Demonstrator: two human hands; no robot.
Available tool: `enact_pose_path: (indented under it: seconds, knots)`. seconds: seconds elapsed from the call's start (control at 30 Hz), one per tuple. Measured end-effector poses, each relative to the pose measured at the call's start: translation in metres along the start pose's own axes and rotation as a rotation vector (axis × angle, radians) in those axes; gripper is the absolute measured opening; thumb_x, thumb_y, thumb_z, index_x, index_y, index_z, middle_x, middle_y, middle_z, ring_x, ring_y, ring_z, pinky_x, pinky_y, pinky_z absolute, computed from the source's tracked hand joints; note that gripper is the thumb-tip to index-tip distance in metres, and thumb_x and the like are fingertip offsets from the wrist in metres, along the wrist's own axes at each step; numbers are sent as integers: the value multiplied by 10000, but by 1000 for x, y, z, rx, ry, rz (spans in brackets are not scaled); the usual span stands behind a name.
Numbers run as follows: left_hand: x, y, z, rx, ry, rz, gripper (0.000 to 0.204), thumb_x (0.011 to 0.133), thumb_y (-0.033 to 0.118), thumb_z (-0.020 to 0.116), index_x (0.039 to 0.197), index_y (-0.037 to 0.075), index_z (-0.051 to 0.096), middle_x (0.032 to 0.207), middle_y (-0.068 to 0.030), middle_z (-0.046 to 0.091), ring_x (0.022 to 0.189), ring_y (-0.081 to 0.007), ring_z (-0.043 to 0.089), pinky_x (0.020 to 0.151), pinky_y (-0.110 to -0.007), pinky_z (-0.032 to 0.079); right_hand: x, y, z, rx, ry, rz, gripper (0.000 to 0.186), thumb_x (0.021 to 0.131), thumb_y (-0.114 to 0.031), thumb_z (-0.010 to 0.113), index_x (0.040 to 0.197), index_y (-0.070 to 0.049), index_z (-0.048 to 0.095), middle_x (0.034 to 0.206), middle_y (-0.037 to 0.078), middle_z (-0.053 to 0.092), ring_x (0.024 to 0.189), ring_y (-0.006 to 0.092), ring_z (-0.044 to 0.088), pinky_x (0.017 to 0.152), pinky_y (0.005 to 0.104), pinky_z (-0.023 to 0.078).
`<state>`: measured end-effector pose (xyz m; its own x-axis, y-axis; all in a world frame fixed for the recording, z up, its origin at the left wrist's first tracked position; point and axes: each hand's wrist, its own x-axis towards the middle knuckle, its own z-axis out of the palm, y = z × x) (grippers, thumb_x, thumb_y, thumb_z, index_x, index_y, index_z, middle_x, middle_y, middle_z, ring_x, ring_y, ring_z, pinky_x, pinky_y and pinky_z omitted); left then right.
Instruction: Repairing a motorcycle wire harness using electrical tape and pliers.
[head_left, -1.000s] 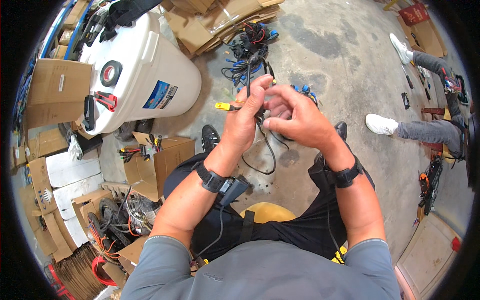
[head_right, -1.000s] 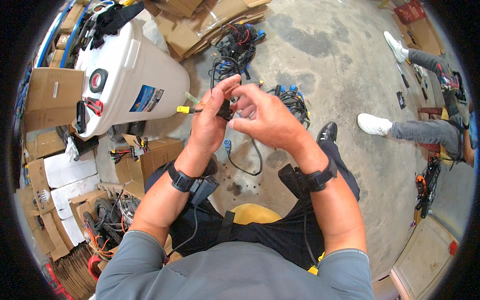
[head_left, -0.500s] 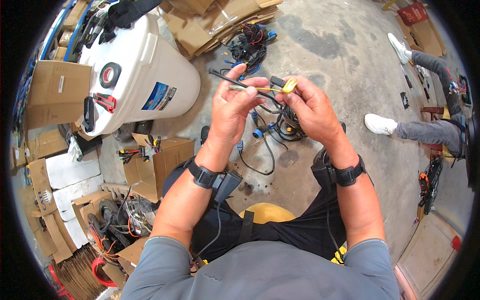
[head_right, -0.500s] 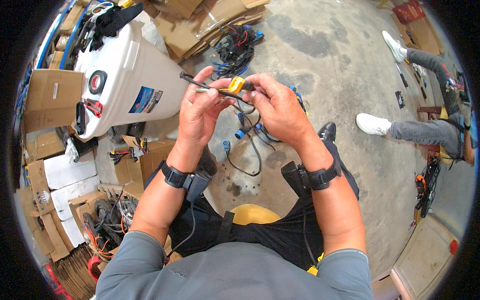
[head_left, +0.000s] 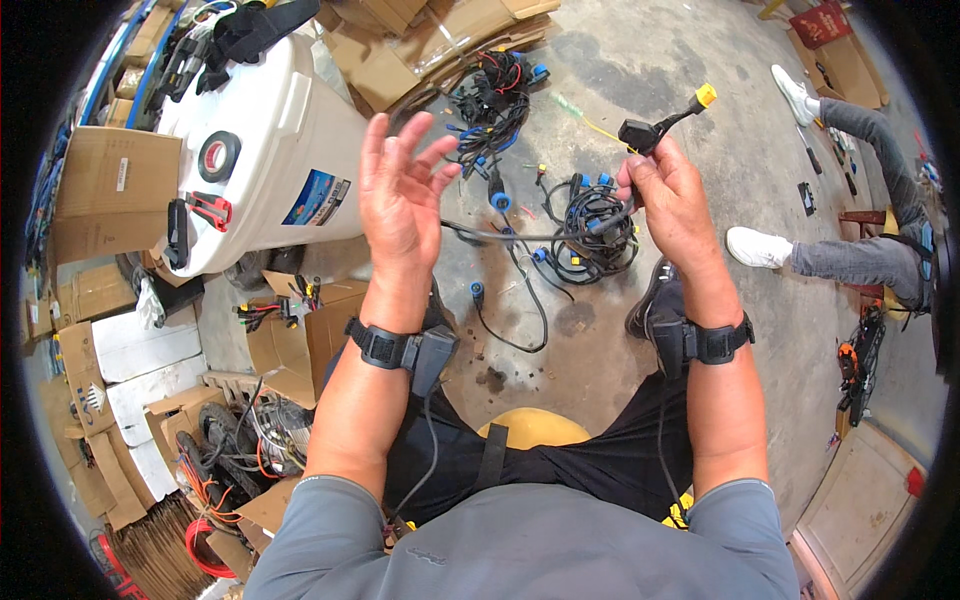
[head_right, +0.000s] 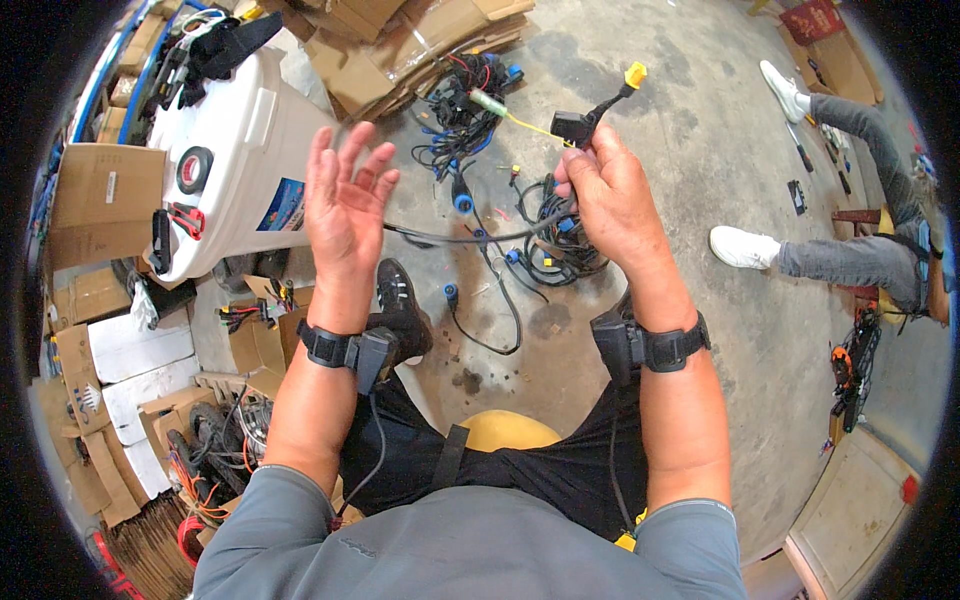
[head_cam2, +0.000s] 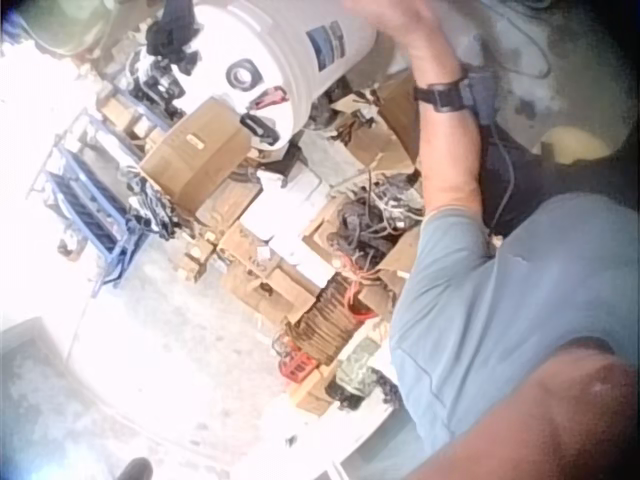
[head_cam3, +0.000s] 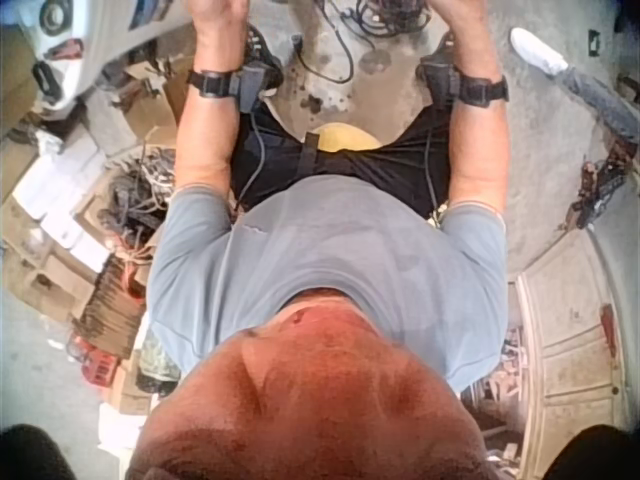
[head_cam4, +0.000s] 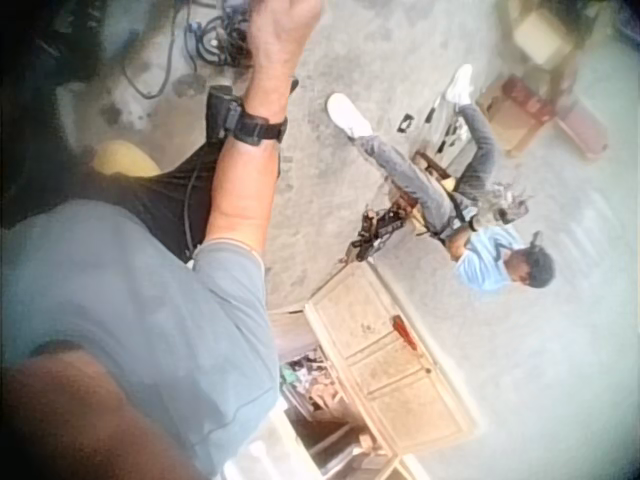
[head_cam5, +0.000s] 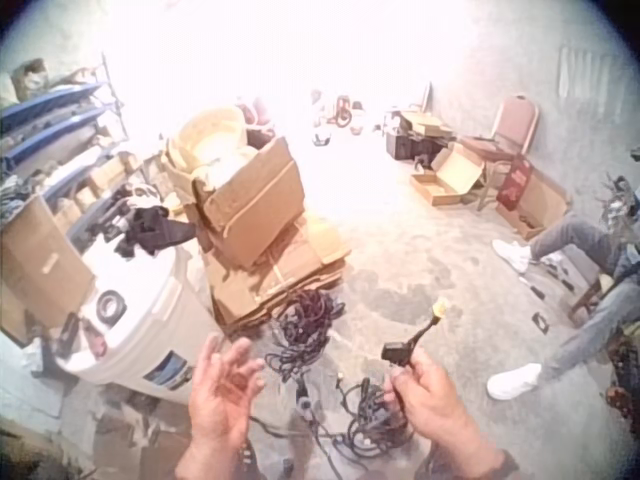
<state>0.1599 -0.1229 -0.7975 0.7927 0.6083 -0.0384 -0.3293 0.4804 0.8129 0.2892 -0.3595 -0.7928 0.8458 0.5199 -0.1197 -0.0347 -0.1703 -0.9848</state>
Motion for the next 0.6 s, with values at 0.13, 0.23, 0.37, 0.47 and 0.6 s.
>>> enact_pose_path:
  seconds: [0.13, 0.23, 0.37, 0.47, 0.6]
  knots:
    - [6, 13, -5, 127, 66, 20, 434, 963, 225, 551, 1341, 69, 404, 1233, -169, 597, 1058, -262, 617, 827, -378, 526, 2, 7, -3, 16, -102, 13, 172, 965, -112, 477, 1098, -20, 535, 810, 2, 584, 694, 70, 569, 583, 212, 466]
    - [1, 6, -2, 288, 97, -47, 349, 933, 164, 592, 1243, 14, 531, 1178, -138, 637, 1014, -215, 632, 798, -329, 511, -6, -5, 5, 90, -121, 93, 183, 970, -118, 482, 1117, -26, 538, 813, 3, 582, 703, 74, 571, 587, 215, 472]
    - [-15, -18, 4, 658, -274, -173, 290, 893, 134, 657, 1151, 3, 629, 1081, -78, 681, 950, -134, 617, 857, -285, 483, -4, -6, 19, 239, -134, 92, 199, 977, -138, 493, 1138, -29, 535, 825, 18, 591, 714, 87, 581, 601, 228, 494]
    - [-27, -34, 13, 750, -372, -227, 320, 915, 203, 653, 1162, 2, 624, 1073, -79, 679, 942, -138, 615, 890, -294, 476, -2, -7, 19, 414, -148, 104, 217, 982, -161, 507, 1159, -37, 530, 843, 35, 601, 732, 109, 602, 621, 244, 520]
    - [-36, -48, 11, 714, -552, -469, 366, 932, 302, 638, 1148, 7, 633, 1011, -49, 680, 925, -126, 602, 877, -289, 475, 4, -5, 10, 638, -121, 5, 237, 989, -166, 504, 1192, -43, 512, 863, 58, 613, 767, 151, 633, 638, 285, 553]
